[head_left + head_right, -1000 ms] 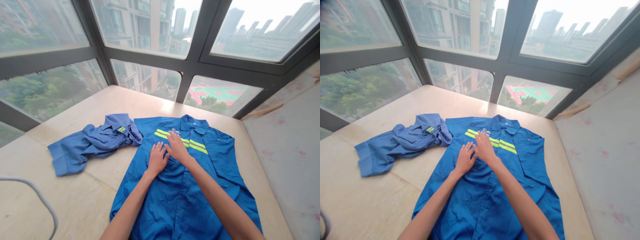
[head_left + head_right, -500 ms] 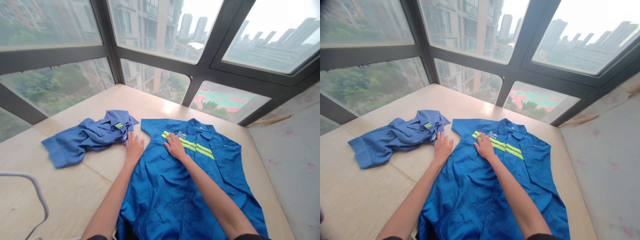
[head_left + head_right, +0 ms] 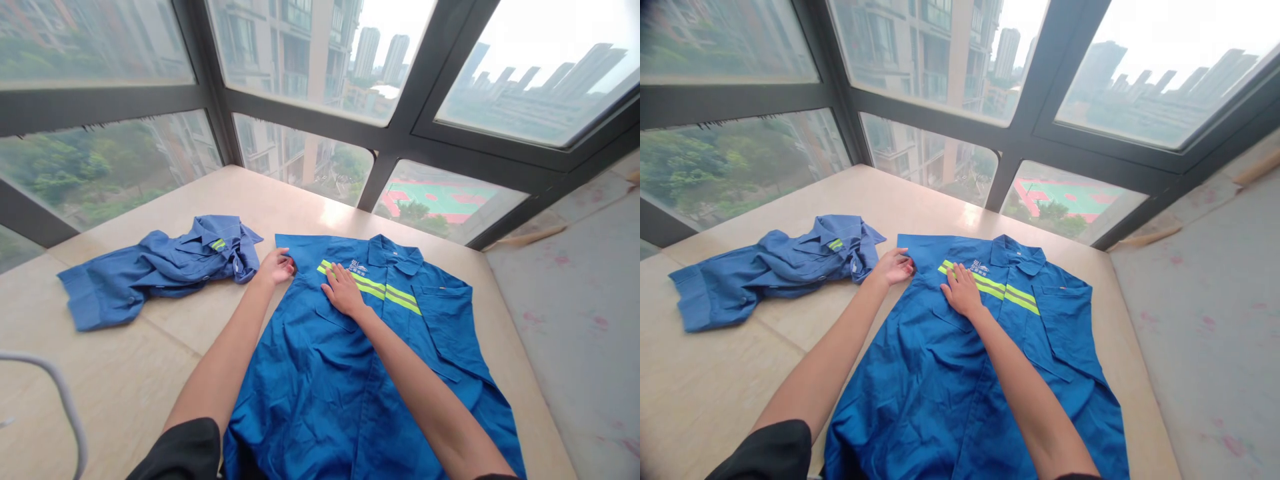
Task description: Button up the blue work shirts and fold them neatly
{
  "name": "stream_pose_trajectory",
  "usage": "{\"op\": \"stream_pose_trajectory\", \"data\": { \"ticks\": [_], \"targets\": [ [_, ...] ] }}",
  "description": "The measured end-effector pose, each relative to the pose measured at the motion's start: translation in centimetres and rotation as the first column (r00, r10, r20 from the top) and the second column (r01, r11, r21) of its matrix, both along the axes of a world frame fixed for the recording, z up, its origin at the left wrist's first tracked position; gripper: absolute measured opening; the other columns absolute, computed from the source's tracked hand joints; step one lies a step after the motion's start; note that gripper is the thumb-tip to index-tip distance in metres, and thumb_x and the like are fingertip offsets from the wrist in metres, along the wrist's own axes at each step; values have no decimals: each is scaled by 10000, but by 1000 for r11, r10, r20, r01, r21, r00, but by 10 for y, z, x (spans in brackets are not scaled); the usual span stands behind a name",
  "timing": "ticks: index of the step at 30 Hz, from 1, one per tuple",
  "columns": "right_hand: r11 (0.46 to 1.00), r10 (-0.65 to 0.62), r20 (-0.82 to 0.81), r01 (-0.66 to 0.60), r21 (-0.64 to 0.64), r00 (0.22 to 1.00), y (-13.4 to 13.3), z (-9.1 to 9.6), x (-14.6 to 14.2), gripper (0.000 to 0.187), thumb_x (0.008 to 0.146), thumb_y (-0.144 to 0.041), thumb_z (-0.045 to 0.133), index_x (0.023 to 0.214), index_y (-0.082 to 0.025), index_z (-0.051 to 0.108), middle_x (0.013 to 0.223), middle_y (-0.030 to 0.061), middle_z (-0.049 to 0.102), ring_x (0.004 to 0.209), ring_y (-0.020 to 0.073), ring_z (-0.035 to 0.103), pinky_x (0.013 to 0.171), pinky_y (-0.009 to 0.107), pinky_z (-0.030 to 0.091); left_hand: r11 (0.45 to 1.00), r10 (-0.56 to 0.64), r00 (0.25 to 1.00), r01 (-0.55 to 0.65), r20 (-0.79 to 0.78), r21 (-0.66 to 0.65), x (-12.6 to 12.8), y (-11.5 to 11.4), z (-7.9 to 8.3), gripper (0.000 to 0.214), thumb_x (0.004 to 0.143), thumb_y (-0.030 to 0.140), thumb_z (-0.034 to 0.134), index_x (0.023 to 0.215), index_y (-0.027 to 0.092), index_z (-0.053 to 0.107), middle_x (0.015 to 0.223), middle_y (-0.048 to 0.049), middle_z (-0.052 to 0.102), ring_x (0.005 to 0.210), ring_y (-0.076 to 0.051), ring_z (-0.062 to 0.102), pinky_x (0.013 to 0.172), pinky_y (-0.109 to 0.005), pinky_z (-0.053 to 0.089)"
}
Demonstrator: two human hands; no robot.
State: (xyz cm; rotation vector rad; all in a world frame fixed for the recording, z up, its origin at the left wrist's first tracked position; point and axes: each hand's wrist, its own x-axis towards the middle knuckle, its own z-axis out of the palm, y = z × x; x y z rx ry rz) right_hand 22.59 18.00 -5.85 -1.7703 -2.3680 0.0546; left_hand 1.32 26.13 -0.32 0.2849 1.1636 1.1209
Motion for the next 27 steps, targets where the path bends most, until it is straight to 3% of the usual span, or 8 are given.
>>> {"op": "stream_pose_trajectory", "data": {
  "ticks": [4, 9, 11, 13, 15, 20, 22, 27],
  "targets": [
    [1000, -4, -11, 4, 0, 1000, -1, 1, -1, 579, 1005, -445, 362, 1471, -105, 419, 1569, 177, 309, 1469, 308, 243, 1185, 486, 209, 967, -244, 962, 251, -120, 48, -1, 9, 1, 246, 547, 132, 758, 682, 173, 557, 574, 12, 566, 449, -94, 474, 379, -198, 265],
    [1000, -9, -6, 9, 8, 1000, -2, 2, -1, 587, 1007, -452, 355, 1470, -97, 417, 1568, 180, 313, 1468, 307, 247, 1189, 474, 197, 913, -294, 903, 363, -315, 188, -7, 4, 4, 339, 474, 179, 854, 723, 154, 626, 605, 33, 602, 515, -74, 482, 458, -198, 312],
    [1000, -10, -12, 10, 9, 1000, -2, 2, -1, 586, 1007, -456, 349, 1471, -105, 414, 1568, 178, 313, 1468, 299, 248, 1187, 473, 201, 847, -310, 843, 455, -439, 276, -14, 2, 7, 370, 480, 266, 870, 768, 147, 670, 695, 1, 668, 637, -120, 570, 552, -220, 403],
    [1000, -12, -16, 12, 9, 1000, -3, 2, -1, 584, 1008, -458, 342, 1471, -109, 415, 1569, 175, 314, 1467, 297, 250, 1185, 476, 201, 742, -334, 763, 575, -554, 345, -22, 1, 10, 415, 501, 344, 859, 830, 145, 700, 823, -39, 721, 776, -177, 626, 670, -263, 466],
    [1000, -13, -17, 13, 7, 1000, -2, 2, -1, 586, 1009, -458, 343, 1470, -104, 417, 1567, 176, 317, 1466, 302, 251, 1187, 475, 195, 687, -350, 700, 644, -622, 338, -29, 1, 12, 417, 540, 387, 830, 855, 146, 705, 864, -58, 733, 806, -199, 640, 694, -284, 477],
    [1000, -14, -23, 14, 11, 1000, -2, 1, -1, 580, 1008, -457, 348, 1462, -105, 427, 1565, 171, 327, 1466, 298, 250, 1190, 466, 187, 845, -132, 577, 491, -806, 214, -35, 10, 13, 222, 620, 348, 759, 671, 172, 634, 635, -4, 646, 707, -172, 608, 563, -229, 399],
    [1000, -13, -25, 13, 11, 1000, -2, 1, -1, 578, 1008, -461, 343, 1460, -112, 429, 1564, 168, 329, 1466, 291, 251, 1189, 466, 191, 878, -90, 553, 437, -829, 196, -34, 15, 12, 232, 614, 314, 760, 587, 184, 571, 554, 14, 577, 709, -171, 597, 551, -218, 378],
    [1000, -12, -6, 12, 2, 1000, -2, 0, 0, 584, 1009, -458, 332, 1469, -107, 415, 1569, 170, 318, 1469, 299, 244, 1191, 466, 187, 889, -231, 582, 451, -780, 73, -33, 17, 10, 303, 581, 379, 812, 637, 188, 584, 537, -6, 599, 641, -198, 622, 538, -252, 423]
  ]
}}
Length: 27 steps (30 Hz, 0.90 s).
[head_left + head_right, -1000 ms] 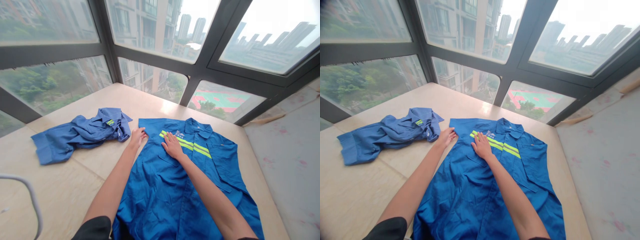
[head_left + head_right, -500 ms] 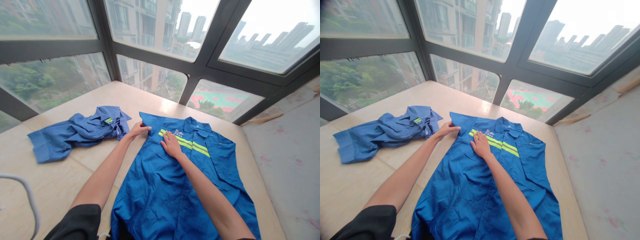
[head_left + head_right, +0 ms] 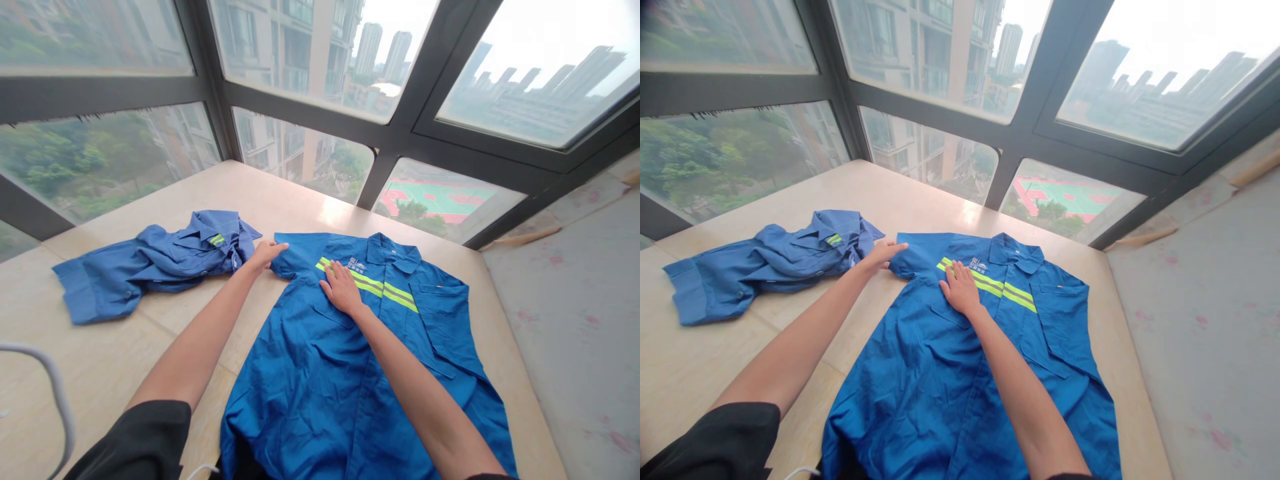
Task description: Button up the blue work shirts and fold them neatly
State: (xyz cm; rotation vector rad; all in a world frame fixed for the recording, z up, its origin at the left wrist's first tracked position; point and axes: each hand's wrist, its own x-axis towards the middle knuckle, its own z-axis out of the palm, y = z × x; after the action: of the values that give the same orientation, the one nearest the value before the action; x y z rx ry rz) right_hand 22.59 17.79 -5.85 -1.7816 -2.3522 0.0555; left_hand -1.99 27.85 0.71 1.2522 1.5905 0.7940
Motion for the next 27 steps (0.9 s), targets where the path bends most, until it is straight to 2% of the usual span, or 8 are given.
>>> {"op": "stream_pose_trajectory", "data": {
  "ticks": [2, 5, 9, 11, 15, 19, 22, 27],
  "targets": [
    [1000, -1, 11, 1, -24, 1000, 1, 2, 0, 585, 1008, -451, 337, 1474, -104, 405, 1574, 174, 304, 1472, 305, 233, 1190, 475, 185, 985, -55, 996, 65, 64, -158, -2, -4, 0, 390, 502, 378, 868, 741, 182, 631, 588, -30, 652, 615, -214, 641, 546, -288, 463],
    [995, -18, 26, 20, -101, 1000, 3, 12, -6, 584, 998, -437, 374, 1474, -101, 401, 1574, 194, 290, 1470, 330, 233, 1173, 521, 203, 933, -72, 987, 118, 145, -341, -7, -9, 0, 580, 342, 220, 924, 848, 181, 645, 624, -35, 681, 570, -210, 640, 545, -311, 487],
    [995, -47, 30, 49, -81, 998, -1, 29, -28, 637, 960, -438, 471, 1481, -83, 378, 1564, 235, 285, 1462, 375, 227, 1148, 575, 220, 971, 24, 979, 26, 203, -239, -9, -10, -5, 519, 383, 155, 895, 829, 165, 629, 640, -8, 667, 531, -142, 601, 534, -259, 471],
    [997, 72, 12, -71, -31, 997, -7, 33, -41, 638, 965, -442, 466, 1498, -110, 356, 1579, 203, 271, 1475, 343, 208, 1172, 532, 208, 977, 70, 974, -23, 217, -212, -8, -9, -9, 439, 457, 188, 871, 806, 170, 605, 633, 12, 651, 530, -118, 587, 526, -234, 461],
    [946, 314, -6, -313, -86, 949, -21, 23, -55, 608, 997, -494, 377, 1508, -165, 355, 1594, 143, 260, 1486, 284, 201, 1193, 491, 205, 969, 111, 973, -62, 201, -239, -6, -8, -14, 315, 528, 198, 822, 715, 172, 570, 554, 20, 612, 507, -127, 571, 503, -240, 460],
    [941, 331, -5, -330, -76, 944, -27, 14, -53, 608, 1005, -508, 356, 1509, -168, 356, 1600, 142, 236, 1491, 280, 183, 1200, 496, 185, 956, 86, 979, -28, 185, -293, -4, -3, -14, 263, 626, 343, 777, 722, 150, 626, 536, -21, 632, 531, -184, 603, 521, -295, 484],
    [938, 336, -14, -336, -88, 942, -24, 18, -50, 606, 992, -522, 396, 1497, -189, 384, 1596, 137, 257, 1481, 288, 218, 1191, 490, 221, 972, 77, 977, -29, 198, -235, 3, 6, -12, 336, 659, 452, 760, 758, 146, 664, 598, -32, 672, 621, -198, 639, 578, -294, 501],
    [946, 293, -192, -313, -85, 937, -1, 25, -40, 553, 988, -484, 435, 1460, -196, 449, 1584, 128, 300, 1432, 269, 343, 1154, 427, 325, 992, 107, 980, -93, 167, -91, 17, 24, -12, 315, 537, 325, 839, 728, 140, 671, 669, -67, 705, 712, -235, 673, 642, -320, 531]
  ]
}}
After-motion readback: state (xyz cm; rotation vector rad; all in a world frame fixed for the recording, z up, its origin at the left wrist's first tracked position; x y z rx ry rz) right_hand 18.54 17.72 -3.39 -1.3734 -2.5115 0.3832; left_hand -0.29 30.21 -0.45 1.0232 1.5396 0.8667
